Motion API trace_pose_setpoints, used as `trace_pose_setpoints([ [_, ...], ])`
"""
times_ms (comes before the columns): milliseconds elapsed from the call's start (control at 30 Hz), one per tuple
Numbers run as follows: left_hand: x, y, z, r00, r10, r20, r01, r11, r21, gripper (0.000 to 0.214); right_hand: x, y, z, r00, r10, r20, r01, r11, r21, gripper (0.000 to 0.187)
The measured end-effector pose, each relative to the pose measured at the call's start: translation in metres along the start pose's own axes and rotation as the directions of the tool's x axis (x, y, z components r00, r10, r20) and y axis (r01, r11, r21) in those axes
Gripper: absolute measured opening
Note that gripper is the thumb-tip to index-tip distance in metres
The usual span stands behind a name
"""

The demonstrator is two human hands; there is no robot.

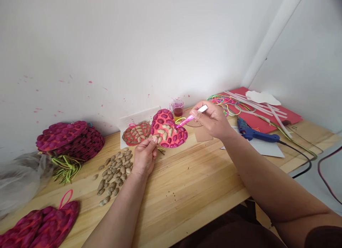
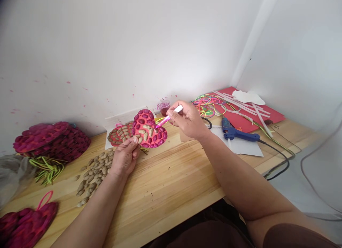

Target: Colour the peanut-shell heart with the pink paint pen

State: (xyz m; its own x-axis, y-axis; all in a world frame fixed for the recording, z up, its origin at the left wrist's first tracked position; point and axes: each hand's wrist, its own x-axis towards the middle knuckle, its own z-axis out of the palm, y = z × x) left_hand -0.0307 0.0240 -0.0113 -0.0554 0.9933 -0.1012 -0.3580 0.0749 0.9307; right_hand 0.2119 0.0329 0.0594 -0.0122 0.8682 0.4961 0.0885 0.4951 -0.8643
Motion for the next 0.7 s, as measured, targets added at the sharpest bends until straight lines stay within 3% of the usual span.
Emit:
trace_pose_setpoints([
  [200,-0.0001,0.0002,-0.0007,1.0,-0.008,0.006,0.008,1.0,0.004,0.04,0.0002,0.0009,0.0,0.998,-0.013,-0.064,0.013,1.0,0.002,0.047],
  [367,-0.0001,-0.0004,-0.0011,1.0,-0.006,0.012,0.006,1.0,0.003,0.041,-0.0011,0.001,-0.001,0.999,-0.009,0.037,0.011,0.999,-0.032,0.045],
  [567,0.0003,0.0001,-0.0014,1.0,-0.011,0.008,0.011,1.0,-0.02,0.044,-0.0001,0.001,-0.002,1.0,-0.01,-0.023,0.01,1.0,0.017,0.047],
  [700,0.0001,0.0019,-0.0015,1.0,-0.012,0.025,0.012,0.999,-0.032,0.041,0.0002,-0.0001,-0.0032,0.998,0.002,0.066,-0.005,0.999,0.037,0.045],
])
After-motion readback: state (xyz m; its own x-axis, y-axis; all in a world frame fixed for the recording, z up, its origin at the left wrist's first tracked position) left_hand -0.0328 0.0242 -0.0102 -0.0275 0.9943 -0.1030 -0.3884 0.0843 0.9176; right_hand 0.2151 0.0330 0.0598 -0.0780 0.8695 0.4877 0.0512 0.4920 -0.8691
